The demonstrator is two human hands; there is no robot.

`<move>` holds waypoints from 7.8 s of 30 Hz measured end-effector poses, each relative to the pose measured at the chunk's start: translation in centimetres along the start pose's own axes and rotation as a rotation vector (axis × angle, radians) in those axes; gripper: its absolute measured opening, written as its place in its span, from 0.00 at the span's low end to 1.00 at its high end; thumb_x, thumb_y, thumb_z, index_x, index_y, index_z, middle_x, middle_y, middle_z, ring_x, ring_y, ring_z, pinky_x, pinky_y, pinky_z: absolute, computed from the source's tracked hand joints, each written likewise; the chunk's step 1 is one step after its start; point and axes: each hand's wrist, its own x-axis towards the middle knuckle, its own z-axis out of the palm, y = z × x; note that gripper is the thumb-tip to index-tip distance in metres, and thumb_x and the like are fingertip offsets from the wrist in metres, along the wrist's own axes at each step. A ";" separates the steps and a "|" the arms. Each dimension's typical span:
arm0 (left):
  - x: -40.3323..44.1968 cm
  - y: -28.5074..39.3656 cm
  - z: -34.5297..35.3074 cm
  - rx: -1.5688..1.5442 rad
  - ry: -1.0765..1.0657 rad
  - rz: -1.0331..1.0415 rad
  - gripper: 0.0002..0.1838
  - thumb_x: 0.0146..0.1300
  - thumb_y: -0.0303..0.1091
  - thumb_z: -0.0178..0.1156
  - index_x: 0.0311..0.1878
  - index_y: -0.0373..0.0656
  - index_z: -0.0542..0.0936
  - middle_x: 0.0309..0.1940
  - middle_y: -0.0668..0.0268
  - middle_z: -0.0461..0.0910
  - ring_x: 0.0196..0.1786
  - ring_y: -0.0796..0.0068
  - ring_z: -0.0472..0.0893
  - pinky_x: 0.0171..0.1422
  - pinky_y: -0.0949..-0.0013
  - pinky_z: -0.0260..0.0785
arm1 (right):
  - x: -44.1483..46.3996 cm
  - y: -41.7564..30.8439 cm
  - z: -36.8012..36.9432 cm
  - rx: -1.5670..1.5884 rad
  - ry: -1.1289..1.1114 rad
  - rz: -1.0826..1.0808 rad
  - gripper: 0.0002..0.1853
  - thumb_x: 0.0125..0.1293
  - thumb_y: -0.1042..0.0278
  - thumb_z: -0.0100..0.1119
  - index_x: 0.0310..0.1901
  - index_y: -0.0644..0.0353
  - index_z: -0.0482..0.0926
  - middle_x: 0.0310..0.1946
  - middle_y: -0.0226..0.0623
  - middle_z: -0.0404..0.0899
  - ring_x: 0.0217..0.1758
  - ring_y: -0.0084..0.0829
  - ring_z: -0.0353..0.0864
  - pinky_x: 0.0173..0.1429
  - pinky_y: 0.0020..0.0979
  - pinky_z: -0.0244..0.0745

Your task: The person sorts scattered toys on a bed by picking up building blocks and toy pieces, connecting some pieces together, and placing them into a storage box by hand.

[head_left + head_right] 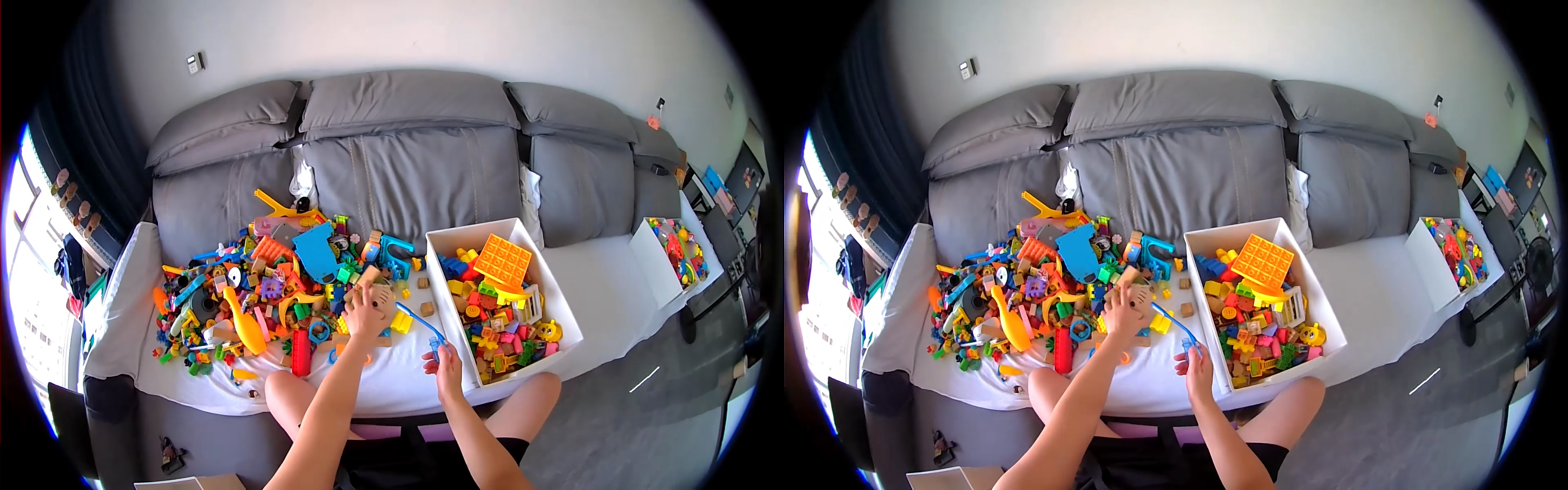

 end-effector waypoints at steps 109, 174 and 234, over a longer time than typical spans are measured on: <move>-11.4 -8.9 4.7 -0.637 0.188 0.054 0.30 0.48 0.29 0.62 0.58 0.46 0.68 0.47 0.55 0.74 0.50 0.55 0.72 0.52 0.60 0.66 | 5.2 13.6 4.8 -0.862 -0.315 -0.168 0.19 0.55 0.69 0.59 0.49 0.62 0.73 0.32 0.38 0.80 0.33 0.34 0.79 0.35 0.31 0.73; -10.5 14.1 -2.1 -1.190 -0.245 0.367 0.21 0.68 0.38 0.46 0.60 0.36 0.68 0.33 0.63 0.80 0.33 0.78 0.77 0.40 0.74 0.70 | -0.9 -4.5 -3.3 0.035 0.308 -0.495 0.27 0.59 0.80 0.57 0.60 0.61 0.59 0.41 0.37 0.73 0.35 0.22 0.78 0.37 0.21 0.77; 3.4 -1.8 4.0 -0.072 -0.015 0.396 0.19 0.49 0.34 0.56 0.47 0.45 0.71 0.41 0.60 0.76 0.45 0.58 0.75 0.50 0.58 0.66 | 16.0 9.4 4.7 -1.181 -0.054 -0.637 0.10 0.46 0.77 0.53 0.32 0.59 0.78 0.40 0.46 0.74 0.44 0.49 0.71 0.49 0.45 0.67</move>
